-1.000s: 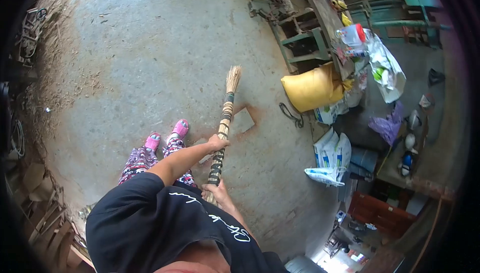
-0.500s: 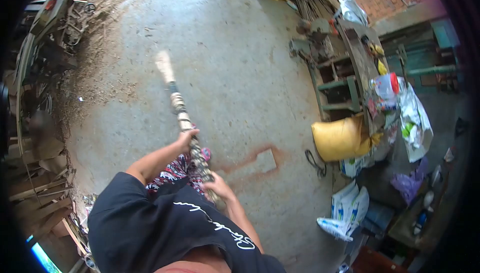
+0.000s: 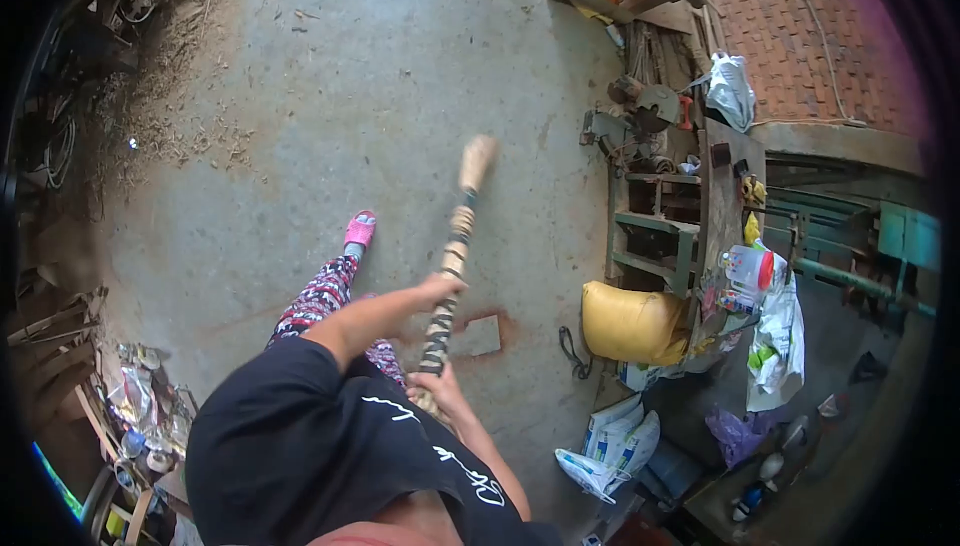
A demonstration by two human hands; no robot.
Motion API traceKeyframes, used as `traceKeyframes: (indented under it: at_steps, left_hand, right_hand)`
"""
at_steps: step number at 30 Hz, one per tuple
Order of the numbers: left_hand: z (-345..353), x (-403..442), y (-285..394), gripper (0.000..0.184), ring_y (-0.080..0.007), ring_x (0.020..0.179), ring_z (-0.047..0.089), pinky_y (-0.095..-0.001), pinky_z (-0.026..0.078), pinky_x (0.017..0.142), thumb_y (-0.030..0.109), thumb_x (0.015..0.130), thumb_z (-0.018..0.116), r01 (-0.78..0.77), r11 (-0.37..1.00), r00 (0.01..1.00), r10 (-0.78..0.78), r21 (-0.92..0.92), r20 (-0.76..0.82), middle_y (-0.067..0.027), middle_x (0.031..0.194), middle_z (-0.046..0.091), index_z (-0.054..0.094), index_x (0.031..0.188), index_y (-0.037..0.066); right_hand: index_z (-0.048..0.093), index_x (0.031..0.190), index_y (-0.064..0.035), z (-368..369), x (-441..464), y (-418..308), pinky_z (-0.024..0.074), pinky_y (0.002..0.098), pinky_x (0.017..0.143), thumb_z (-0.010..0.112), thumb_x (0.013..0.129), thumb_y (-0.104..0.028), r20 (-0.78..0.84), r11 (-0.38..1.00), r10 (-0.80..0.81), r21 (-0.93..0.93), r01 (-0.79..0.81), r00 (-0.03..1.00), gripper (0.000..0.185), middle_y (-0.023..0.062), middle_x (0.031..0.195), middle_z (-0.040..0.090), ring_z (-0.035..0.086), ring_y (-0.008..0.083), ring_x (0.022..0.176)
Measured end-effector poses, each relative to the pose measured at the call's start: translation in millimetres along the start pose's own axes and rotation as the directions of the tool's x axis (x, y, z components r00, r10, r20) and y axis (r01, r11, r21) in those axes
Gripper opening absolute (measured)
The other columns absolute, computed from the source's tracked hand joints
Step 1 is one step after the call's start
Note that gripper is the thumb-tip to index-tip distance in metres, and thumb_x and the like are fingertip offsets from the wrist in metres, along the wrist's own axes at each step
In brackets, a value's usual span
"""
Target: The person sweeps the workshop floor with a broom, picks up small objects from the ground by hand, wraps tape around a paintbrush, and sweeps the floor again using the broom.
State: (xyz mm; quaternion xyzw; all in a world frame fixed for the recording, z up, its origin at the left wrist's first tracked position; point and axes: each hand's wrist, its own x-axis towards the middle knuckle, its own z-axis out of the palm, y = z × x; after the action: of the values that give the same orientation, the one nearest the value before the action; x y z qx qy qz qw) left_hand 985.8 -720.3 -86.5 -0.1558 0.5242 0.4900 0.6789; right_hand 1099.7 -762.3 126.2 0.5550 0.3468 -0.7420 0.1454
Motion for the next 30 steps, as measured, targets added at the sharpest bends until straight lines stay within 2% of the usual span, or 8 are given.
traceKeyframes:
  at_steps: [2,5,8,15,20,22,25,30]
  left_hand:
    - [-63,-4,8,0.028,-0.0169,0.061,0.053,-0.0347,0.046,0.054,0.02,0.071,0.073,-0.069,0.992,0.997,0.066,-0.106,-0.036,-0.0057,0.073,0.055,0.055,0.085,0.004]
    - [-148,1,42,0.033,-0.0198,0.064,0.056,-0.0372,0.048,0.057,0.023,0.073,0.071,-0.147,0.973,0.967,0.104,-0.176,-0.232,-0.0076,0.079,0.056,0.054,0.092,0.003]
    - [-181,-1,109,0.038,-0.0219,0.066,0.058,-0.0382,0.051,0.058,0.023,0.075,0.069,-0.169,0.956,0.941,0.084,-0.24,-0.328,-0.0086,0.08,0.055,0.05,0.099,0.001]
    - [-67,-7,174,0.035,-0.0179,0.057,0.054,-0.0346,0.048,0.052,0.021,0.07,0.076,-0.226,0.968,0.97,0.213,-0.109,-0.117,-0.0053,0.071,0.053,0.048,0.086,0.007]
    - [67,45,196,0.043,-0.0196,0.071,0.059,-0.0357,0.05,0.064,0.025,0.067,0.075,-0.192,0.967,0.981,0.191,0.167,0.024,-0.0111,0.085,0.06,0.054,0.094,-0.002]
    - [102,55,214,0.045,-0.0191,0.069,0.057,-0.0354,0.048,0.064,0.028,0.068,0.074,-0.141,0.973,0.989,0.129,0.185,0.074,-0.0072,0.083,0.059,0.056,0.099,0.0]
    - [119,97,219,0.042,-0.0195,0.069,0.057,-0.0357,0.048,0.064,0.027,0.071,0.072,-0.112,0.985,0.994,0.11,0.13,0.028,-0.0077,0.083,0.058,0.055,0.1,0.001]
    - [52,136,218,0.033,-0.0216,0.064,0.058,-0.0388,0.05,0.057,0.024,0.075,0.071,-0.092,0.996,0.995,0.092,-0.008,-0.025,-0.0087,0.078,0.058,0.053,0.093,0.003]
  right_hand:
    - [0.029,0.112,-0.0075,4,37,15,0.0518,0.0314,0.044,0.066,0.071,-0.001,0.119,0.945,-0.168,-0.264,0.194,0.979,0.055,0.0086,0.074,0.055,0.058,0.0171,0.051]
    - [0.028,0.119,-0.0066,28,75,-50,0.0496,0.0291,0.04,0.064,0.073,-0.001,0.293,0.952,0.166,-0.296,-0.076,0.942,0.059,0.0076,0.075,0.055,0.057,0.0156,0.05]
    - [0.039,0.115,-0.0063,40,101,-115,0.0493,0.028,0.038,0.063,0.075,-0.003,0.359,0.959,0.177,-0.273,-0.079,0.916,0.047,0.0068,0.072,0.056,0.057,0.014,0.049]
    - [0.042,0.124,-0.0102,1,43,-145,0.049,0.0273,0.044,0.067,0.074,-0.009,0.247,0.977,-0.01,-0.204,0.062,0.969,0.056,0.004,0.078,0.057,0.057,0.0129,0.053]
    - [0.037,0.11,-0.0076,-27,12,-185,0.0521,0.0279,0.042,0.064,0.078,-0.005,-0.024,0.994,-0.067,0.086,0.069,0.997,0.042,0.0051,0.07,0.055,0.059,0.014,0.051]
    - [0.037,0.104,-0.0077,-41,27,-209,0.0526,0.0296,0.043,0.063,0.079,-0.005,-0.046,0.997,-0.064,0.049,0.066,0.997,0.036,0.0057,0.071,0.054,0.059,0.0149,0.053]
    - [0.035,0.101,-0.0071,-69,52,-241,0.0534,0.0313,0.044,0.062,0.078,-0.005,-0.019,0.996,0.018,0.083,-0.017,1.0,0.036,0.0081,0.072,0.054,0.06,0.0167,0.054]
    - [0.034,0.113,-0.0075,-127,91,-281,0.0516,0.0295,0.042,0.064,0.076,-0.005,0.194,0.987,0.101,-0.141,-0.074,0.976,0.047,0.0073,0.071,0.055,0.058,0.0153,0.051]
